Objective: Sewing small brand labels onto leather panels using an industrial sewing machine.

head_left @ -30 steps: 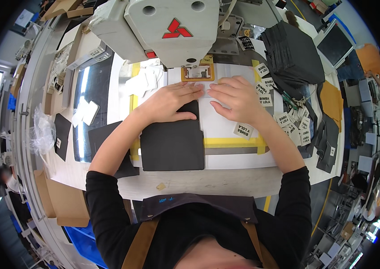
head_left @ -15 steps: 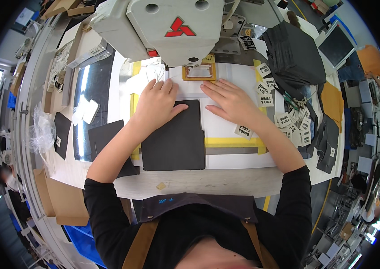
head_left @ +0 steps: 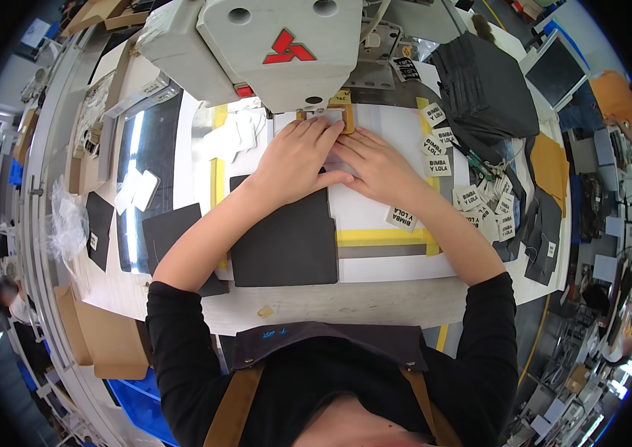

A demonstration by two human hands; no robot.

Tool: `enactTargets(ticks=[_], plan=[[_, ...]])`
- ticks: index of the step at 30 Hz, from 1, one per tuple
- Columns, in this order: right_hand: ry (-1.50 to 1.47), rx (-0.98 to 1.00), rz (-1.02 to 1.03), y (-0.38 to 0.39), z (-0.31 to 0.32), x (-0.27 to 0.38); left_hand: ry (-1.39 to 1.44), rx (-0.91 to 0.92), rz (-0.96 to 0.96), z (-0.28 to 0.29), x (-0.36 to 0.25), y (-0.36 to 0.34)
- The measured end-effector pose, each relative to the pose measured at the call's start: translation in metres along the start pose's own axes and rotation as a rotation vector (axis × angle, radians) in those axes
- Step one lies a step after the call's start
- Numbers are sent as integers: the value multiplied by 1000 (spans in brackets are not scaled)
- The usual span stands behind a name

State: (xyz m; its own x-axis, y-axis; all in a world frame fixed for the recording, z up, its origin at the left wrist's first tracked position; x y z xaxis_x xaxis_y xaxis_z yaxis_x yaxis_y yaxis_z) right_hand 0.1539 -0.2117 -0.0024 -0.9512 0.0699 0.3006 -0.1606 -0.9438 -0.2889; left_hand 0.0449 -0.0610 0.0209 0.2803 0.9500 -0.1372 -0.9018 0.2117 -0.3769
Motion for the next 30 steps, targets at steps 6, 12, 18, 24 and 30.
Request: enactTargets(ticks=[6,12,18,24,30], plan=[[-21,26,-12,-1,1,-1,-31,-66,-42,-4,1,-3],[34,-11,14,0,0,-2,21,24,11,-5,0,-4],[49,12,1,-1,0,-2,17,20,11,-6,1,-6],[32,18,-5,0,0,-2,-5,3,-10,-8,2,-6],[45,8,1,-2,4,1,76,-61,-26,-9,4,-9]])
Point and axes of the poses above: each hand's wrist, its own y-axis away from the middle knuckle, its own z-axis out of the back of the hand, x = y × z, the point moved 2 cm from there along -y, towards the middle knuckle, and after that the axes turned 6 degrees about -z, right-handed, at the moved point
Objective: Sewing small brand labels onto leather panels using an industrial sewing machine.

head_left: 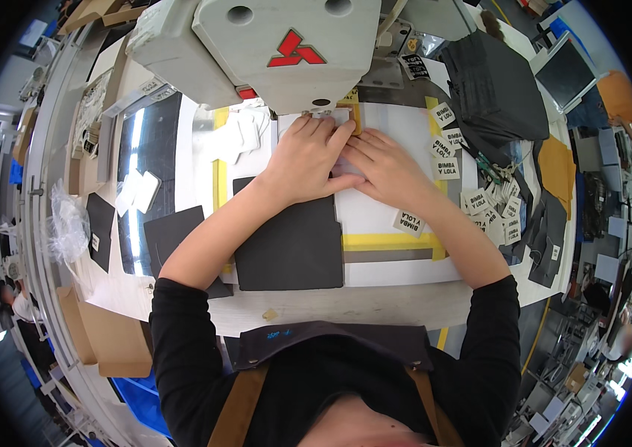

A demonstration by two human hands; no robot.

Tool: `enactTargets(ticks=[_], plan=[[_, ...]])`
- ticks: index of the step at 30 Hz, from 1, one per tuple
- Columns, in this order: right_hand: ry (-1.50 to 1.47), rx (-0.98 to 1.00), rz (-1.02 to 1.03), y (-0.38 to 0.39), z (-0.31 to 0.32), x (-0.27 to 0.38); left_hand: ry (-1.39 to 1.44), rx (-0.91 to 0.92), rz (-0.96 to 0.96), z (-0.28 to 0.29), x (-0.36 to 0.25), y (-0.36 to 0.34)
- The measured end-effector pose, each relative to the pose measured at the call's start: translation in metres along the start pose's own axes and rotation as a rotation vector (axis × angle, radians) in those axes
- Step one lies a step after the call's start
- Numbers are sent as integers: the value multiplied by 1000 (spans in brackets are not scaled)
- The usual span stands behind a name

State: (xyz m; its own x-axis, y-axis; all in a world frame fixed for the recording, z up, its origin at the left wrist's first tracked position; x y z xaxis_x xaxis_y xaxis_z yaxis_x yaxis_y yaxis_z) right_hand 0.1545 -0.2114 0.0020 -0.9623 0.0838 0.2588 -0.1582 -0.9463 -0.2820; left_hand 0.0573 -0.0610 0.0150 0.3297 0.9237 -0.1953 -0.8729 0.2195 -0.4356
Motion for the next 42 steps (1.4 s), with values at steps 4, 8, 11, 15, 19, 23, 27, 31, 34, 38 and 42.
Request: enactTargets(ticks=[4,8,11,15,19,23,27,31,34,38,42], plan=[[8,-42,17,0,3,0,-10,-43,-32,-1,5,-2],[2,-49,14,2,10,3,-4,-88,-72,0,6,-3],[-7,-17,31,1,20,3,-22,-17,-35,1,5,-4],[5,-23,28,10,35,10,-13,-126,-69,9,6,1],[28,-9,20,39,43,31,155,-133,-26,26,-20,34],[-110,40,-15,71,30,60,227,123,-47,49,-79,73],[-221,78,-41,88,24,90,199,240,-63,45,-101,103],[-356,-19,-137,88,17,107,467,151,104,47,-89,107],[-473,-66,-265,84,9,116,758,256,433,52,-77,99],[-559,-68,-361,82,-3,113,884,387,416,55,-67,87],[-599,-47,-378,81,1,113,1049,532,423,57,-52,82]])
Point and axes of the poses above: each hand's wrist, its own y-axis away from the middle knuckle, its own z-axis out of the back of the hand, x = y × z, the point moved 2 cm from there along -y, towards the middle knuckle, and after that the axes turned 6 degrees about -z, right-handed, at the moved point
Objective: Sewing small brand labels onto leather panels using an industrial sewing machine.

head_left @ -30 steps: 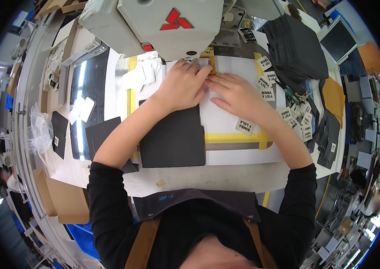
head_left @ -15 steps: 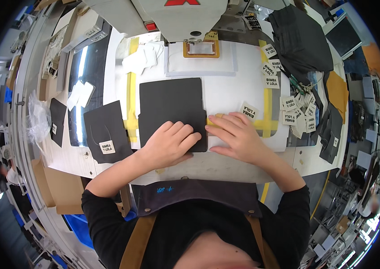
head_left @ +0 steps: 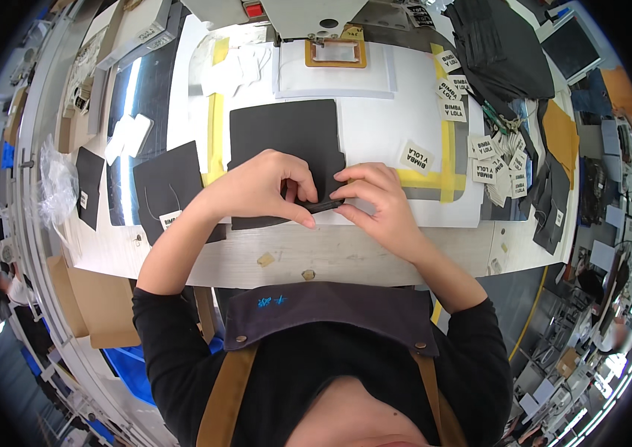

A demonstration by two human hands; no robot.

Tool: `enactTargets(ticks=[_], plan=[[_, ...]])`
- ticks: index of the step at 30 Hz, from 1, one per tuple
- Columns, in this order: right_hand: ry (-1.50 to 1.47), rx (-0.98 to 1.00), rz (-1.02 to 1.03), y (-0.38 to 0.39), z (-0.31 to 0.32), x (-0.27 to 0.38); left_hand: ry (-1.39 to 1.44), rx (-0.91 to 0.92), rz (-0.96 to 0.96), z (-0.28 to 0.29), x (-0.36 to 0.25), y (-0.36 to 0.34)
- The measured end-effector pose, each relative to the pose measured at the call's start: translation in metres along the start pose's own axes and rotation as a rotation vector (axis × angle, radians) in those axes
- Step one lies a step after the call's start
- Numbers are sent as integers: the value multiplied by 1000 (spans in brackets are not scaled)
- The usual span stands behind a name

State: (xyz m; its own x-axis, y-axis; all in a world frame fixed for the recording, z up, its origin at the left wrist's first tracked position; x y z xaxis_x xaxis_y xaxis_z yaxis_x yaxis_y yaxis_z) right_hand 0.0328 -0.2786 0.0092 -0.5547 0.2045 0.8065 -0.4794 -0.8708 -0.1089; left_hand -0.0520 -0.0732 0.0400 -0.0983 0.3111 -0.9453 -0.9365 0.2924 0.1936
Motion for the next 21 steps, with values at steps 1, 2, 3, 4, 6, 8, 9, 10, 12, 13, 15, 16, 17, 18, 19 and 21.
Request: enactTargets(ticks=[1,2,3,4,6,8,9,10,12,13,15,16,17,18,19,21], plan=[[3,4,1,1,1,0,11,25,-14,3,2,-1],[4,10,3,1,0,0,12,21,-12,4,5,-1],[3,14,6,1,-1,0,38,34,-16,5,8,0],[0,12,5,2,-1,0,64,48,-20,5,10,0],[-2,11,5,2,-1,0,76,62,-22,6,11,0],[1,5,14,3,-1,0,87,77,-25,6,11,0],[1,6,15,3,-1,0,94,84,-19,6,11,0],[-4,-2,17,3,-1,0,101,91,-13,7,11,0],[-9,-8,16,2,-1,-1,97,100,-8,8,10,-1],[-10,-1,16,1,0,-1,93,109,-3,9,11,-2],[-9,2,21,2,0,0,91,109,-24,10,12,-3],[-9,4,10,2,-1,-1,90,109,-44,10,12,-3],[-9,4,-2,2,-1,-2,88,109,-44,10,12,-3],[-8,3,0,2,-1,-2,39,94,-48,9,10,-2],[-3,-4,20,2,-1,-2,-10,78,-52,9,9,-2],[7,-17,39,2,-1,-1,-41,24,-36,6,3,-1]])
Point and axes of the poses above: each hand's wrist, its own y-axis away from the middle knuckle, its own z-axis out of the back of the hand, x = y × z, the point moved 2 cm from there along -y, towards the middle knuckle, and after that the axes turned 6 degrees about -z, right-handed, at the moved point
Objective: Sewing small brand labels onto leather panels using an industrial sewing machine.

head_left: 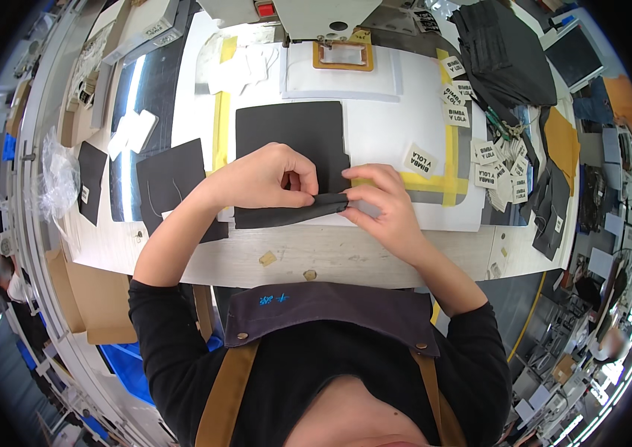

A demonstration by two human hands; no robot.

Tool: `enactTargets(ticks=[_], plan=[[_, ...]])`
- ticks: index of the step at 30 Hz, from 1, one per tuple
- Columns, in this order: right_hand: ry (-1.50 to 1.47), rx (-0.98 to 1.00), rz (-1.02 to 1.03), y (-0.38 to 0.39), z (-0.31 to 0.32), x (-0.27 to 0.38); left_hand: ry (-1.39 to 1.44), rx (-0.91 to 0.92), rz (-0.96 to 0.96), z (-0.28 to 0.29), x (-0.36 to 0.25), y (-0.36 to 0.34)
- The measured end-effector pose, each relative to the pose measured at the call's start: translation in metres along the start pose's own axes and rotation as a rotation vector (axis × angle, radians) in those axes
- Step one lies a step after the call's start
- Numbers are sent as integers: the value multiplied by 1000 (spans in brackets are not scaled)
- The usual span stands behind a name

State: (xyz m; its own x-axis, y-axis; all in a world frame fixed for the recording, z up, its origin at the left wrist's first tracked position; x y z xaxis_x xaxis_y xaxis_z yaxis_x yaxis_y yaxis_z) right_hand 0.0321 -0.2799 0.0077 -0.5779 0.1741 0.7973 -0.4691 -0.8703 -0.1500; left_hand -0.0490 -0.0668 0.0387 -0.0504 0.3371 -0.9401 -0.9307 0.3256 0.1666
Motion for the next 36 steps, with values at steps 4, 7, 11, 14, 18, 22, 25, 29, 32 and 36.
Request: enactTargets(ticks=[4,7,11,14,18,22,25,29,32,36], plan=[[-234,-125,-187,3,11,-1,-160,-261,61,6,-15,8],[-477,-56,-369,-4,25,-8,-347,-550,-103,6,-31,17],[-916,226,-573,-32,39,8,-826,-601,-459,-5,-46,24],[-968,389,-685,-47,36,9,-973,-555,-647,-32,-41,27],[-627,467,-393,-52,27,-7,-1133,-552,-792,-68,-22,21],[-583,481,-403,-51,45,1,-1218,-495,-730,-73,-10,30],[-411,448,-474,-46,68,0,-1264,-466,-698,-59,-11,33],[-345,275,-415,-33,93,-9,-1308,-475,-704,-41,-7,16],[-276,87,-433,-23,111,-18,-1302,-478,-783,-31,-11,-11],[-239,-3,-494,-16,132,-49,-1308,-497,-902,-22,-10,-48]])
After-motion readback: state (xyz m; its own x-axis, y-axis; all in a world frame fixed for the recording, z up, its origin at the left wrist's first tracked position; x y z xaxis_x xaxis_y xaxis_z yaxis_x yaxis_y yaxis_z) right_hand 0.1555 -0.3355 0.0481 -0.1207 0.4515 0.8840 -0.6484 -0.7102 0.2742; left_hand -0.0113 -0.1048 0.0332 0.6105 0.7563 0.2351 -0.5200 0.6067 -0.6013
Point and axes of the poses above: each hand's wrist, its own y-axis away from the middle knuckle, its own z-axis out of the back of the hand, x = y × z, the point moved 2 cm from there along -y, towards the middle knuckle, and after that the axes turned 6 degrees about -z, right-handed, at the moved point
